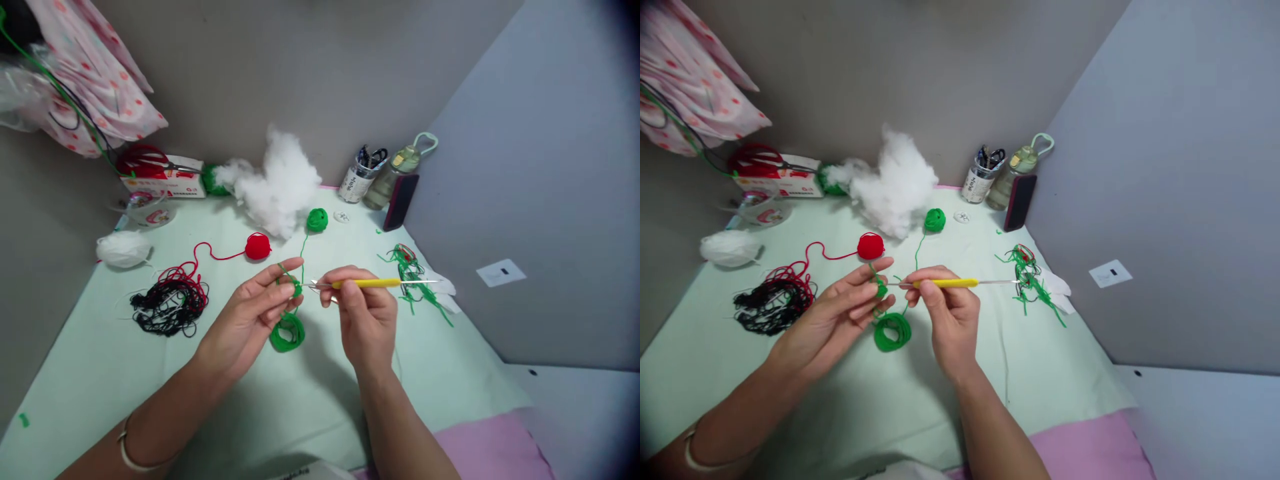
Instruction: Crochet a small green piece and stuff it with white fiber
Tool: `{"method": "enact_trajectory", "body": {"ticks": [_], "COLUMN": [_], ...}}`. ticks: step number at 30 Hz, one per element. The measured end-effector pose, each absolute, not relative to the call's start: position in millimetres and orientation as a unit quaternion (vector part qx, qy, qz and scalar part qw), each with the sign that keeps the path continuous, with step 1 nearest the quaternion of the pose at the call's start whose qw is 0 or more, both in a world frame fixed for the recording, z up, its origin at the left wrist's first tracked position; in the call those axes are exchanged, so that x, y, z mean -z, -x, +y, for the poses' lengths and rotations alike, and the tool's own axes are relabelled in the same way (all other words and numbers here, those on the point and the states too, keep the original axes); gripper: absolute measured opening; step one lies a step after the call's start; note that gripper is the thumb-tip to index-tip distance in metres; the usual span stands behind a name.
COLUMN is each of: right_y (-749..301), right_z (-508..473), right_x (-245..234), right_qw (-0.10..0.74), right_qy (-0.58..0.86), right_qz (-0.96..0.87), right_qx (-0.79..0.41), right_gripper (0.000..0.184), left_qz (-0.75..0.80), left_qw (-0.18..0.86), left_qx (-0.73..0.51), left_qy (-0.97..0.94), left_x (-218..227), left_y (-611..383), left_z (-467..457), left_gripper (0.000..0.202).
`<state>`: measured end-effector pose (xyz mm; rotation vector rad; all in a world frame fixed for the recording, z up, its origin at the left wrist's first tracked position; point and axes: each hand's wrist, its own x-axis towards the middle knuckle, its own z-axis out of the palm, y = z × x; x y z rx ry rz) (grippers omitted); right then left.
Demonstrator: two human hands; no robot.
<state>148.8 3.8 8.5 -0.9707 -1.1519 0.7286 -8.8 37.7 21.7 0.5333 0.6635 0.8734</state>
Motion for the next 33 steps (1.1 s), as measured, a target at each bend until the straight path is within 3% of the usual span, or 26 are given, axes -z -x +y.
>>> {"method": "enact_trajectory", "body": {"ticks": [5, 13, 16, 21, 24, 26, 28, 31, 33], "right_y": [-145, -149, -147, -141, -139, -140, -142, -145, -146], "right_z": [6, 6, 1, -4, -4, -3, -3, -2, 0], "right_x": [-7, -8, -11, -3, 2, 1, -3, -8, -8], "right_qw": [0.654, 0.667, 0.644, 0.542, 0.506, 0.518, 0.586, 0.682, 0.694], "right_qy": [0.442, 0.417, 0.448, 0.434, 0.451, 0.462, 0.468, 0.438, 0.409], "right_qz": [-0.505, -0.465, -0.525, -0.719, -0.734, -0.72, -0.658, -0.532, -0.484], "right_qx": [-0.349, -0.406, -0.331, -0.042, 0.037, 0.011, -0.067, -0.246, -0.342], "right_gripper": [0.016, 0.023, 0.021, 0.027, 0.028, 0.026, 0.025, 0.022, 0.018], "left_qz": [0.353, 0.364, 0.384, 0.456, 0.439, 0.389, 0.344, 0.324, 0.318], "left_qw": [0.761, 0.743, 0.711, 0.586, 0.64, 0.74, 0.808, 0.821, 0.813], "left_qx": [-0.408, -0.41, -0.425, -0.471, -0.468, -0.428, -0.39, -0.398, -0.409], "left_qy": [-0.36, -0.384, -0.407, -0.477, -0.422, -0.345, -0.277, -0.249, -0.265], "left_x": [-22, -21, -20, -21, -20, -19, -19, -21, -22], "left_y": [7, 11, 12, 6, 2, 2, 4, 9, 11], "left_z": [33, 35, 35, 28, 25, 27, 32, 38, 39], "left_gripper": [0.034, 0.032, 0.033, 0.034, 0.047, 0.051, 0.045, 0.038, 0.038]}}
